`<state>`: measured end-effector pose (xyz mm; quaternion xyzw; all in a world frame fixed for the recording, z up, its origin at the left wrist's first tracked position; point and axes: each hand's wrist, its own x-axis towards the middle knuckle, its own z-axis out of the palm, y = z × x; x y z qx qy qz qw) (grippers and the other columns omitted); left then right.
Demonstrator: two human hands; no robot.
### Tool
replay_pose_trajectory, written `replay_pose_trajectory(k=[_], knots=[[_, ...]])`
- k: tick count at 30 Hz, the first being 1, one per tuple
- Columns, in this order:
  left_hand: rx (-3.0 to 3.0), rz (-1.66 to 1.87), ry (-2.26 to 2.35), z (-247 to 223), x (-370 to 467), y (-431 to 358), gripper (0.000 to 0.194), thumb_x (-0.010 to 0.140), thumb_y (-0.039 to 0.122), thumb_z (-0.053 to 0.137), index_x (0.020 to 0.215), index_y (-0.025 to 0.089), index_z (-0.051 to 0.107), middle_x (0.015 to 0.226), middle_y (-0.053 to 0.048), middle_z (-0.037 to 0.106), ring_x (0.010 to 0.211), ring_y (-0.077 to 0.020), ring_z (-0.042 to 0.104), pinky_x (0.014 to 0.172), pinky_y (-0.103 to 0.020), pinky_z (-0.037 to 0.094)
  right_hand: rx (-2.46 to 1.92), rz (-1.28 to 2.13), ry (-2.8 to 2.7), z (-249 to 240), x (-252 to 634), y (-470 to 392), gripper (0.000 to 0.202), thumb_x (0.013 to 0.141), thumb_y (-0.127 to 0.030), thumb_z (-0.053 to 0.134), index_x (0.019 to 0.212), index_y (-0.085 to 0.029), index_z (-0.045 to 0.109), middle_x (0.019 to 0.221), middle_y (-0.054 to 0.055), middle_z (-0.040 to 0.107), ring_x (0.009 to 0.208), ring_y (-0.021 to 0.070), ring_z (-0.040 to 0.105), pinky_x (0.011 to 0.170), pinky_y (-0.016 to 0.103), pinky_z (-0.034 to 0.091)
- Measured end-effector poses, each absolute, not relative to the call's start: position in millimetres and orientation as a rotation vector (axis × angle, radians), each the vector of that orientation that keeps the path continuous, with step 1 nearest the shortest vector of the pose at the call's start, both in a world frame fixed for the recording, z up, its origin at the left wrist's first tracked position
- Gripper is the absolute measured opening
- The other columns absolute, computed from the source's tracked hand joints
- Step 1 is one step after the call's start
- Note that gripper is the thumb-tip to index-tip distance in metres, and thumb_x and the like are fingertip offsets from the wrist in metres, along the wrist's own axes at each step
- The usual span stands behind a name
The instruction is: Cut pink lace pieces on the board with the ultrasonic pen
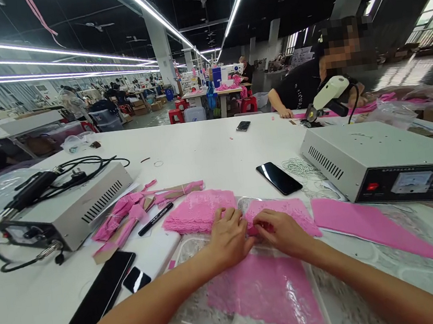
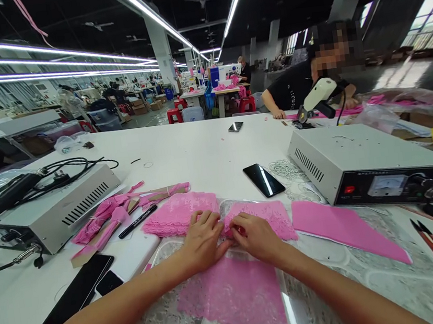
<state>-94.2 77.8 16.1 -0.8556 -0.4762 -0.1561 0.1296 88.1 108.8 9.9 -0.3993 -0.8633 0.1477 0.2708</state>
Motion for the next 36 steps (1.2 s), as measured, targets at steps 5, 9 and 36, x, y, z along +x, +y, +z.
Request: replay_pose_trajectory(k=[5, 9, 36], knots=[[-2.466, -0.497, -1.386, 19.9, -83.3, 94.2, 0.002, 0.084, 0.015, 0.063, 0.084, 0.017, 0.064, 0.095, -0.007, 0.064, 0.095, -0.0245, 0.056, 0.092, -0.045, 0.037, -1.112, 0.472, -2.277, 23.9, 95.7, 111.3, 0.02, 0.088, -0.019, 0.046, 0.07, -0.02, 0.056, 0.067, 0.001, 0.062, 0.059, 0.014, 0.055, 0.055, 0.026, 0.043], [-2.469, -0.558, -1.353, 30.7, -81.5, 103.7, 0.01, 0.087, 0.01, 0.059, 0.082, 0.016, 0.065, 0.095, -0.007, 0.065, 0.092, -0.0227, 0.058, 0.093, -0.044, 0.037, -1.153, 0.48, -2.242, 31.5, 102.1, 114.0, 0.015, 0.084, -0.018, 0.047, 0.072, -0.02, 0.056, 0.068, 0.001, 0.062, 0.06, 0.0147, 0.055, 0.056, 0.027, 0.043], [-2.534, -1.027, -1.515, 40.6, 37.6, 130.0, 0.009, 0.077, 0.011, 0.054, 0.081, 0.019, 0.056, 0.087, -0.006, 0.062, 0.084, -0.0233, 0.061, 0.078, -0.041, 0.048, -1.446, 0.11, -1.502, 117.4, 190.8, 109.2, 0.018, 0.086, -0.031, 0.051, 0.072, -0.02, 0.056, 0.062, 0.002, 0.065, 0.056, 0.0159, 0.063, 0.058, 0.027, 0.045]])
